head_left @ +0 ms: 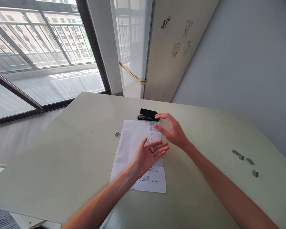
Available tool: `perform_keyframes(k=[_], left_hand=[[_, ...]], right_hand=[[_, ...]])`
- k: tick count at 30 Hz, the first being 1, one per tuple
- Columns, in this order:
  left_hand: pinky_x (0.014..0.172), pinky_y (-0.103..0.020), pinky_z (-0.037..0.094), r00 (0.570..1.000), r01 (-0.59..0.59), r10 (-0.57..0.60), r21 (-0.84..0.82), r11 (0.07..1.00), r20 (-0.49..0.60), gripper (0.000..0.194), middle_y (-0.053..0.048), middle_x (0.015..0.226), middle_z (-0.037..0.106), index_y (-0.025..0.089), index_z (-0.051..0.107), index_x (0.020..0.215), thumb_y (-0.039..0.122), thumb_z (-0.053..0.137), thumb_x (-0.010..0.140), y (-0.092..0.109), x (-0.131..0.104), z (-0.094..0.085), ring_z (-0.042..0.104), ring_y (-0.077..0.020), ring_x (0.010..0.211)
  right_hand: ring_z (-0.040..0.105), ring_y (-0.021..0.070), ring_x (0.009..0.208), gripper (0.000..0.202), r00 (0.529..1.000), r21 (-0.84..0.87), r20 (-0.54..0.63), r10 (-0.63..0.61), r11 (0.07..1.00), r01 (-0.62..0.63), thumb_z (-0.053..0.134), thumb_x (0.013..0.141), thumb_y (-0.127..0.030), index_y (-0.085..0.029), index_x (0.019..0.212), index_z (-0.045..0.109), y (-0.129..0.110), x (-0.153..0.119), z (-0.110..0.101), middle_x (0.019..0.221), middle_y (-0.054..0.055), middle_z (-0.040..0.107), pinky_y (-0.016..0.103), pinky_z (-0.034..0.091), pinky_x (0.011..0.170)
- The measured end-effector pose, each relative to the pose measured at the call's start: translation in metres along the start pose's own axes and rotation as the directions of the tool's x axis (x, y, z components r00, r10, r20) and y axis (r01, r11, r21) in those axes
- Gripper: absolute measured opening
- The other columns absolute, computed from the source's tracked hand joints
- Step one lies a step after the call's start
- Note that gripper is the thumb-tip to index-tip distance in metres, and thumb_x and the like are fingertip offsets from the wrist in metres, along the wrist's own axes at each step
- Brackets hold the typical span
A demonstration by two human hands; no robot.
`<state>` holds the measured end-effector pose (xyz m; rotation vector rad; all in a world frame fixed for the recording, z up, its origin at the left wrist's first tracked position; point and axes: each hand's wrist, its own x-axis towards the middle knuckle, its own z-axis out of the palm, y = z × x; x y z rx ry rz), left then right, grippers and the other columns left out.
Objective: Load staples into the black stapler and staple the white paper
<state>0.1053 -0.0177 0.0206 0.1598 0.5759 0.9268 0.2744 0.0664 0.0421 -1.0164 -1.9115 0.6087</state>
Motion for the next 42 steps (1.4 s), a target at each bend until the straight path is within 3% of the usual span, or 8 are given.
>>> perform_keyframes(k=[3,7,19,21,24,31,37,42], left_hand=[[0.105,-0.041,0.051,1.000,0.001,-0.001,-0.016,1.000,0.025,0.052,-0.025,0.113,0.075,0.002,0.069,0.119,0.047,0.045,0.109,-0.003,0.001,0.002,0.072,-0.0315,0.113],[0.103,-0.044,0.051,0.997,0.049,-0.049,0.011,0.999,0.054,0.054,-0.024,0.114,0.075,0.003,0.069,0.123,0.047,0.042,0.109,-0.011,0.002,0.002,0.072,-0.0325,0.113],[0.106,-0.043,0.049,0.990,0.070,-0.088,0.157,0.985,0.113,0.055,-0.018,0.117,0.076,0.010,0.065,0.136,0.053,0.059,0.103,-0.024,0.002,0.011,0.072,-0.0308,0.114],[0.111,-0.045,0.046,0.987,0.074,-0.100,0.200,0.977,0.124,0.055,-0.018,0.125,0.074,0.012,0.066,0.135,0.055,0.059,0.103,-0.026,0.002,0.012,0.070,-0.0322,0.120],[0.116,-0.048,0.042,0.989,0.072,-0.104,0.267,0.961,0.108,0.053,-0.020,0.137,0.069,0.012,0.068,0.131,0.055,0.060,0.102,-0.026,0.001,0.015,0.067,-0.0349,0.126],[0.100,-0.043,0.051,0.994,0.064,-0.089,0.324,0.944,0.063,0.045,-0.018,0.126,0.072,0.013,0.074,0.118,0.052,0.064,0.099,-0.022,0.004,0.015,0.072,-0.0281,0.099],[0.089,-0.038,0.051,0.993,0.071,-0.099,0.355,0.932,0.061,0.042,-0.014,0.109,0.072,0.013,0.077,0.109,0.052,0.066,0.098,-0.020,0.005,0.017,0.066,-0.0227,0.084],[0.085,-0.036,0.050,0.991,0.062,-0.103,0.388,0.920,0.085,0.042,-0.012,0.103,0.068,0.012,0.078,0.107,0.051,0.064,0.099,-0.020,0.007,0.013,0.062,-0.0218,0.083]], right_hand=[[0.057,0.0320,0.131,0.027,0.995,-0.161,0.094,0.009,0.987,0.006,0.071,0.095,-0.040,-0.028,0.119,0.066,-0.022,-0.049,0.005,0.138,0.011,0.063,0.053,0.050,0.109],[0.056,0.0354,0.130,0.014,0.996,-0.270,-0.018,0.085,0.959,-0.086,0.067,0.097,-0.034,-0.028,0.110,0.067,-0.027,-0.093,0.020,0.137,0.013,0.062,0.059,0.051,0.106],[0.064,0.0273,0.128,0.010,0.983,-0.030,-0.042,0.176,0.984,-0.177,0.064,0.101,-0.030,-0.031,0.101,0.074,-0.042,-0.116,0.002,0.140,0.007,0.064,0.046,0.064,0.094],[0.068,0.0245,0.122,0.011,0.970,0.044,-0.067,0.234,0.972,-0.232,0.063,0.101,-0.034,-0.031,0.102,0.073,-0.037,-0.117,-0.015,0.140,0.006,0.064,0.040,0.065,0.086],[0.063,0.0285,0.128,0.013,0.935,-0.136,-0.267,0.233,0.951,-0.276,0.065,0.100,-0.040,-0.029,0.099,0.074,-0.009,-0.126,-0.061,0.136,0.008,0.066,0.051,0.054,0.107],[0.059,0.0388,0.125,0.041,0.752,-0.476,-0.600,0.272,0.634,-0.610,0.056,0.098,-0.059,-0.024,0.090,0.075,0.075,-0.196,-0.179,0.133,0.016,0.064,0.064,0.044,0.107],[0.052,0.0457,0.131,0.050,0.710,-0.521,-0.625,0.325,0.503,-0.689,0.051,0.095,-0.065,-0.023,0.085,0.076,0.089,-0.226,-0.207,0.133,0.019,0.065,0.068,0.041,0.106],[0.062,0.0371,0.121,0.038,0.640,-0.393,-0.719,0.272,0.599,-0.697,0.056,0.095,-0.056,-0.023,0.099,0.074,0.075,-0.214,-0.212,0.123,0.016,0.072,0.058,0.048,0.104]])
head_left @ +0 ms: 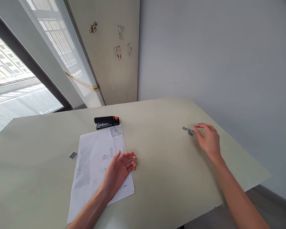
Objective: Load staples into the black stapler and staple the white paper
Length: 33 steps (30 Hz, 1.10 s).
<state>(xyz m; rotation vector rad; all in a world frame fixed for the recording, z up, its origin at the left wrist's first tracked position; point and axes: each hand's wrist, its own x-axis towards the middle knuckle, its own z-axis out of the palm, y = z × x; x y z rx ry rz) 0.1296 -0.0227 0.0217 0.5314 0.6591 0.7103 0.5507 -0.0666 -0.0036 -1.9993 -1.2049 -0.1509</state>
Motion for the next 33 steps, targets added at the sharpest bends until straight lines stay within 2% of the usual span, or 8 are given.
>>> perform_keyframes(k=[3,6,12,20,24,26,28,33], left_hand=[[0.085,-0.035,0.049,0.999,-0.017,0.014,0.087,0.996,0.033,0.035,-0.010,0.101,0.065,0.015,0.076,0.106,0.045,0.061,0.102,-0.002,-0.001,0.000,0.059,-0.0204,0.083],[0.084,-0.033,0.048,0.997,-0.035,0.020,0.205,0.978,0.077,0.027,-0.009,0.099,0.063,0.017,0.073,0.106,0.041,0.060,0.103,-0.002,-0.006,0.006,0.057,-0.0198,0.085],[0.080,-0.029,0.043,0.984,-0.176,0.169,0.482,0.858,0.059,0.037,-0.004,0.082,0.058,0.019,0.063,0.081,0.049,0.063,0.102,-0.005,-0.016,0.012,0.050,-0.0172,0.079],[0.080,-0.031,0.048,0.887,-0.316,0.461,0.743,0.590,0.011,0.032,-0.003,0.086,0.068,0.021,0.069,0.093,0.052,0.065,0.099,0.035,-0.012,0.000,0.060,-0.0177,0.080],[0.086,-0.034,0.051,0.747,-0.263,0.664,0.902,0.341,-0.033,0.032,-0.005,0.097,0.072,0.022,0.069,0.104,0.053,0.061,0.100,0.083,0.015,-0.009,0.065,-0.0215,0.092],[0.094,-0.038,0.051,0.612,-0.170,0.791,0.980,0.108,0.019,0.032,-0.007,0.114,0.071,0.023,0.067,0.109,0.052,0.055,0.103,0.105,0.034,-0.019,0.065,-0.0247,0.105],[0.105,-0.044,0.046,0.575,-0.052,0.799,0.982,-0.180,0.177,0.037,-0.012,0.135,0.064,0.022,0.063,0.125,0.049,0.058,0.101,0.124,0.054,-0.032,0.055,-0.0304,0.127],[0.116,-0.053,0.035,0.796,0.054,0.545,0.866,-0.498,0.264,0.046,-0.014,0.136,0.066,0.020,0.060,0.133,0.048,0.062,0.097,0.159,0.090,-0.053,0.048,-0.0355,0.139]], right_hand=[[0.069,0.0302,0.109,0.034,0.999,0.200,-0.039,0.015,0.980,-0.007,0.059,0.096,-0.053,-0.023,0.104,0.071,-0.026,-0.004,0.002,0.118,0.013,0.074,0.050,0.055,0.097],[0.072,0.0270,0.098,0.036,0.991,0.369,0.133,-0.003,0.928,-0.047,0.061,0.096,-0.056,-0.022,0.104,0.070,-0.062,-0.017,0.021,0.113,0.012,0.076,0.046,0.057,0.092],[0.074,0.0246,0.093,0.034,0.838,0.566,0.514,-0.184,0.807,-0.170,0.062,0.098,-0.057,-0.024,0.099,0.071,-0.129,-0.050,0.072,0.100,0.007,0.079,0.040,0.058,0.087],[0.072,0.0231,0.087,0.029,0.813,0.571,0.546,-0.203,0.800,-0.185,0.060,0.099,-0.053,-0.026,0.096,0.070,-0.140,-0.055,0.080,0.097,0.005,0.078,0.037,0.056,0.080],[0.070,0.0230,0.084,0.028,0.807,0.567,0.551,-0.212,0.805,-0.176,0.060,0.099,-0.051,-0.026,0.095,0.071,-0.139,-0.055,0.080,0.094,0.005,0.077,0.036,0.054,0.074],[0.069,0.0228,0.082,0.028,0.806,0.576,0.550,-0.220,0.799,-0.174,0.060,0.099,-0.051,-0.026,0.095,0.070,-0.139,-0.056,0.081,0.093,0.005,0.077,0.036,0.053,0.072],[0.068,0.0225,0.082,0.028,0.805,0.584,0.547,-0.229,0.793,-0.172,0.059,0.099,-0.051,-0.026,0.094,0.070,-0.139,-0.056,0.082,0.093,0.005,0.077,0.036,0.053,0.072],[0.067,0.0219,0.080,0.027,0.806,0.601,0.540,-0.243,0.781,-0.167,0.059,0.098,-0.050,-0.026,0.093,0.069,-0.140,-0.055,0.083,0.092,0.005,0.077,0.036,0.053,0.072]])
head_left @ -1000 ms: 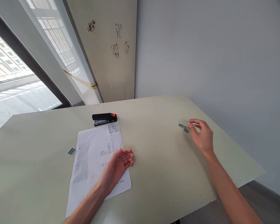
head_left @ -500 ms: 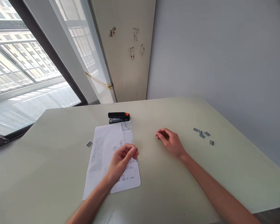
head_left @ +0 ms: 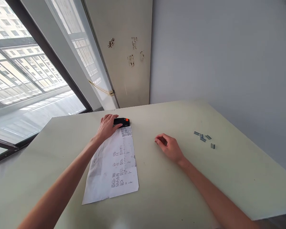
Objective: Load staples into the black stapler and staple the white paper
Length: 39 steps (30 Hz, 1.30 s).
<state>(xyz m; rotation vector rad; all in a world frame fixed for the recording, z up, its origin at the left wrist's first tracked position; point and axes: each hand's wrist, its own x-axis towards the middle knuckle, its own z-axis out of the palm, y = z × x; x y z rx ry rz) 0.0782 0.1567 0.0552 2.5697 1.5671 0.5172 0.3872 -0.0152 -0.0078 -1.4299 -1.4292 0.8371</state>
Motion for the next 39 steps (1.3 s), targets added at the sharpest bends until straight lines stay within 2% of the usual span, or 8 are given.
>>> perform_keyframes(k=[5,8,15,19,23,27,32,39], left_hand=[[0.096,-0.048,0.050,0.997,0.002,-0.004,0.025,1.000,0.083,0.030,-0.011,0.107,0.076,0.022,0.070,0.109,0.047,0.066,0.093,-0.001,0.017,-0.007,0.068,-0.0332,0.103],[0.094,-0.047,0.050,1.000,0.007,-0.008,0.033,0.999,0.028,0.030,-0.012,0.111,0.076,0.020,0.069,0.114,0.045,0.062,0.096,0.016,0.012,-0.016,0.068,-0.0339,0.106],[0.071,-0.031,0.051,0.982,-0.168,0.180,-0.172,0.971,0.058,0.033,-0.003,0.107,0.077,0.025,0.067,0.117,0.053,0.062,0.100,0.108,-0.049,-0.019,0.071,-0.0207,0.081],[0.065,-0.030,0.047,0.961,-0.189,0.230,-0.242,0.952,0.154,0.022,0.001,0.099,0.077,0.026,0.068,0.109,0.044,0.069,0.096,0.152,-0.081,0.002,0.069,-0.0181,0.073],[0.059,-0.029,0.043,0.962,-0.167,0.215,-0.260,0.951,0.168,0.019,0.002,0.094,0.076,0.026,0.069,0.107,0.041,0.070,0.095,0.170,-0.092,0.027,0.068,-0.0168,0.068],[0.064,-0.032,0.049,0.963,-0.158,0.213,-0.297,0.942,0.166,0.028,0.000,0.101,0.077,0.028,0.066,0.118,0.045,0.070,0.096,0.168,-0.095,0.034,0.071,-0.0202,0.078],[0.096,-0.042,0.056,0.939,-0.243,0.316,-0.393,0.887,0.134,0.051,-0.006,0.127,0.071,0.031,0.054,0.139,0.048,0.073,0.095,0.136,-0.111,0.022,0.070,-0.0261,0.111],[0.097,-0.045,0.057,0.979,-0.102,0.157,-0.361,0.927,0.128,0.034,-0.005,0.127,0.069,0.033,0.061,0.128,0.044,0.069,0.098,0.095,-0.151,0.015,0.067,-0.0271,0.115]], right_hand=[[0.065,0.0207,0.077,0.023,1.000,0.029,-0.001,0.000,1.000,0.000,0.060,0.097,-0.046,-0.026,0.090,0.069,-0.002,-0.001,0.000,0.090,0.004,0.076,0.036,0.052,0.071],[0.065,0.0209,0.077,0.024,1.000,0.065,-0.003,0.010,0.998,-0.010,0.061,0.097,-0.048,-0.026,0.091,0.070,-0.002,-0.001,-0.001,0.090,0.004,0.076,0.036,0.052,0.071],[0.070,0.0228,0.089,0.038,0.989,0.221,-0.125,0.081,0.974,-0.052,0.056,0.099,-0.061,-0.025,0.099,0.066,0.002,0.005,-0.006,0.099,0.008,0.076,0.038,0.055,0.083],[0.069,0.0220,0.089,0.039,0.983,0.281,-0.159,0.088,0.959,-0.040,0.054,0.101,-0.062,-0.025,0.097,0.065,-0.002,0.005,-0.010,0.101,0.008,0.074,0.037,0.054,0.081],[0.068,0.0219,0.089,0.039,0.990,0.324,-0.118,0.072,0.946,-0.030,0.059,0.098,-0.063,-0.025,0.096,0.066,-0.004,0.003,-0.012,0.099,0.007,0.074,0.037,0.053,0.083],[0.069,0.0220,0.092,0.040,0.995,0.314,-0.076,0.061,0.949,-0.034,0.059,0.098,-0.064,-0.024,0.097,0.066,-0.004,0.002,-0.011,0.098,0.006,0.075,0.038,0.054,0.090],[0.071,0.0241,0.097,0.040,0.995,0.224,-0.074,0.067,0.973,-0.049,0.053,0.100,-0.062,-0.024,0.104,0.064,-0.004,-0.001,-0.007,0.101,0.008,0.076,0.039,0.056,0.089],[0.069,0.0259,0.107,0.035,0.991,0.075,-0.092,0.097,0.993,-0.090,0.043,0.105,-0.052,-0.026,0.106,0.065,-0.002,-0.008,-0.005,0.109,0.008,0.076,0.041,0.053,0.095]])
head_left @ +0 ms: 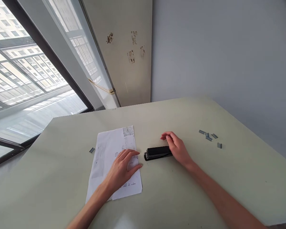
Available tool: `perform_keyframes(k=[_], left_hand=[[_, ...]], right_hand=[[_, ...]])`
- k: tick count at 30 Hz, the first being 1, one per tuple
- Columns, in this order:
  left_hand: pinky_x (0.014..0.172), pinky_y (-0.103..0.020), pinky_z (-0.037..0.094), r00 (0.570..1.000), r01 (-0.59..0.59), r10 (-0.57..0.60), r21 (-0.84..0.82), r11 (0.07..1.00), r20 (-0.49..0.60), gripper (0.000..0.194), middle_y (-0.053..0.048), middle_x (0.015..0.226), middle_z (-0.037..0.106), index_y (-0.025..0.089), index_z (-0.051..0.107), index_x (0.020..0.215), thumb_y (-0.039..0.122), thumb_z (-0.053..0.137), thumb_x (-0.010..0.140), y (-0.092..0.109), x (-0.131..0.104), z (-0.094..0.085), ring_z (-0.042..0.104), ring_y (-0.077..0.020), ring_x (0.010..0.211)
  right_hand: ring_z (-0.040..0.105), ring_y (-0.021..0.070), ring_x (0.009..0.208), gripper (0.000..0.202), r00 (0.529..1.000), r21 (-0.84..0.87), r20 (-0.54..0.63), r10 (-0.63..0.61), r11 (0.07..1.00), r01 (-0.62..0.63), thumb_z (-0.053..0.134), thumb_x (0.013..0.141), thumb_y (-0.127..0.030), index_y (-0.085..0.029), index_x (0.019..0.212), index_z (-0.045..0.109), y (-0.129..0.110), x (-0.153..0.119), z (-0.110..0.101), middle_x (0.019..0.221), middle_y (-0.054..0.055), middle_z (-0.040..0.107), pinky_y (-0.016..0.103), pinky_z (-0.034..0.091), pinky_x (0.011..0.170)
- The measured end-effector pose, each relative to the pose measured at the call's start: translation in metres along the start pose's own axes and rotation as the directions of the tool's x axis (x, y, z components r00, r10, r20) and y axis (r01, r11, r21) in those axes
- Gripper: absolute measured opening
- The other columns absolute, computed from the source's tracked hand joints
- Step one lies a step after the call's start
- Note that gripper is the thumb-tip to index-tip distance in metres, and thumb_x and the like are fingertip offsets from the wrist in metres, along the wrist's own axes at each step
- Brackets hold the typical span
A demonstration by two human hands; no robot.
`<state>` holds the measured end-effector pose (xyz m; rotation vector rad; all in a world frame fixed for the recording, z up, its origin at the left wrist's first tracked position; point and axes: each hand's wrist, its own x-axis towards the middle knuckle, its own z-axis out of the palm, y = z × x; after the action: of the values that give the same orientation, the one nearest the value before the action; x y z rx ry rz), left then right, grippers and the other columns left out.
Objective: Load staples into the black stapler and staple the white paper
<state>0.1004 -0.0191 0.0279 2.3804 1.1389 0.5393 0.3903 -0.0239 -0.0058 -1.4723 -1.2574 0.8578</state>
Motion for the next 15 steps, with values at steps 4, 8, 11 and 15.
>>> perform_keyframes(k=[4,8,11,15], left_hand=[[0.094,-0.044,0.057,0.999,-0.007,0.007,-0.020,1.000,-0.034,0.028,-0.005,0.121,0.071,0.031,0.065,0.123,0.045,0.069,0.099,0.003,0.003,0.003,0.068,-0.0269,0.111],[0.091,-0.044,0.057,0.998,-0.052,0.051,-0.023,0.998,-0.037,0.026,-0.006,0.118,0.072,0.028,0.066,0.121,0.044,0.068,0.100,0.010,0.021,0.011,0.067,-0.0261,0.105],[0.086,-0.044,0.056,0.996,-0.078,0.078,-0.003,0.997,-0.041,0.021,-0.007,0.112,0.073,0.026,0.069,0.109,0.046,0.066,0.101,0.014,0.032,0.017,0.067,-0.0263,0.098],[0.083,-0.044,0.055,0.994,-0.092,0.093,0.023,0.996,-0.049,0.021,-0.006,0.106,0.074,0.025,0.069,0.102,0.044,0.061,0.104,0.014,0.034,0.019,0.067,-0.0251,0.093]], right_hand=[[0.066,0.0269,0.114,0.036,1.000,-0.073,0.020,-0.015,0.997,0.016,0.040,0.106,-0.050,-0.026,0.104,0.065,0.002,0.002,0.000,0.116,0.008,0.074,0.044,0.050,0.104],[0.067,0.0274,0.112,0.040,0.999,-0.081,0.031,-0.021,0.996,0.023,0.040,0.106,-0.055,-0.025,0.102,0.065,-0.001,0.003,-0.001,0.115,0.009,0.074,0.043,0.051,0.100],[0.069,0.0266,0.105,0.041,0.987,-0.059,0.155,-0.035,0.997,0.044,0.045,0.104,-0.060,-0.026,0.108,0.067,-0.006,0.000,-0.005,0.115,0.009,0.075,0.040,0.054,0.089],[0.068,0.0239,0.087,0.039,0.908,-0.066,0.409,-0.091,0.989,0.129,0.069,0.090,-0.063,-0.027,0.105,0.071,-0.012,-0.003,-0.009,0.101,0.005,0.077,0.036,0.054,0.078]])
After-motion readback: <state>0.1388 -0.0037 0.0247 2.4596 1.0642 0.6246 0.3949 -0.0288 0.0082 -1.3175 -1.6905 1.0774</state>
